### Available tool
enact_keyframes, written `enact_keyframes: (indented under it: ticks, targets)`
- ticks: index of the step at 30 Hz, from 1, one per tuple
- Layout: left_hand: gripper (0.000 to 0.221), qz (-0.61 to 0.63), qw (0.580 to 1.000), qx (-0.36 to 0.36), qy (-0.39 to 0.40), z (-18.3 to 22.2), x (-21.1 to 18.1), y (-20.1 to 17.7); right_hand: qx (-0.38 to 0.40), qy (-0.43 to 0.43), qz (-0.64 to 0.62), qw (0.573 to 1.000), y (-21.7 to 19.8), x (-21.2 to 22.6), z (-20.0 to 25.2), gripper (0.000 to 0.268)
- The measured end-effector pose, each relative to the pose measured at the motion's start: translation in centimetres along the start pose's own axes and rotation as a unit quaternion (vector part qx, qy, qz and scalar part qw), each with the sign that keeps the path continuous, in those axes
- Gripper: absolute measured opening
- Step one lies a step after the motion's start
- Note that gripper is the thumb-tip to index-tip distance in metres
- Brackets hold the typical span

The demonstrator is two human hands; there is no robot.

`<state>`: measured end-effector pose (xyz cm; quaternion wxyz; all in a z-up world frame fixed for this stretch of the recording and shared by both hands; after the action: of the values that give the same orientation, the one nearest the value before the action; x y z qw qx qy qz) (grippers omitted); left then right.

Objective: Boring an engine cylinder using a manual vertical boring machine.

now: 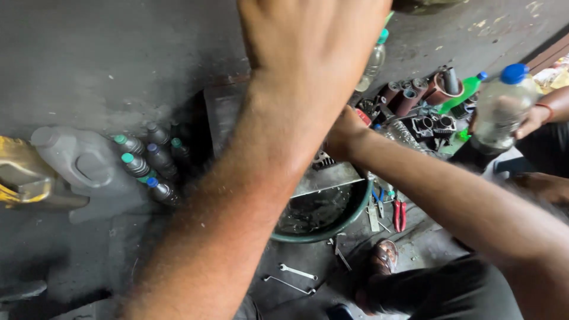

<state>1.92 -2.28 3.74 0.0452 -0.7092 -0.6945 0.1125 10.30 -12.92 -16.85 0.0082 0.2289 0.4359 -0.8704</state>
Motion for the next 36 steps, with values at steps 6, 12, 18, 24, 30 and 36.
enact_keyframes:
  ticks: [6,12,18,24,30,36]
  targets:
    - [0.031,0.02,0.999,0.007,-0.042,5.5,1.7,-2.2,-0.023,-0.04,0.098,0.994,0.2,0.5,-3.6,0.032]
    - [0.037,0.116,0.863,0.463,-0.167,22.7,3.5,9.2,-0.039,-0.062,0.198,0.977,2.1,0.2,-3.9,0.037]
    - [0.088,0.208,0.816,0.499,-0.205,29.6,1.4,14.6,-0.213,-0.144,0.287,0.923,2.2,-2.0,-1.3,0.04]
    - [0.085,0.466,0.699,0.433,-0.326,29.2,-0.1,16.5,-0.352,-0.247,0.298,0.852,-1.7,-6.3,3.2,0.038]
    - [0.092,0.384,0.832,0.341,-0.211,25.5,4.0,11.8,-0.306,0.087,0.129,0.939,-3.4,-9.1,7.8,0.026]
    - [0.064,0.031,0.908,0.417,-0.029,25.0,10.1,6.3,-0.49,0.327,-0.324,0.741,7.3,-11.2,6.7,0.061]
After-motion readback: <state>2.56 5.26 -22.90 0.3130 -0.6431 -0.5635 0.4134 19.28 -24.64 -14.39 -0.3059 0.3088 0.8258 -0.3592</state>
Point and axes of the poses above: each hand's wrist, its own z-axis away from the middle knuckle, its own y-axis out of the palm, x = y × z, the point moved 4 cm from there along -z, towards the middle knuckle, and after that the axes turned 9 degrees about -y, right-handed, at the moved point
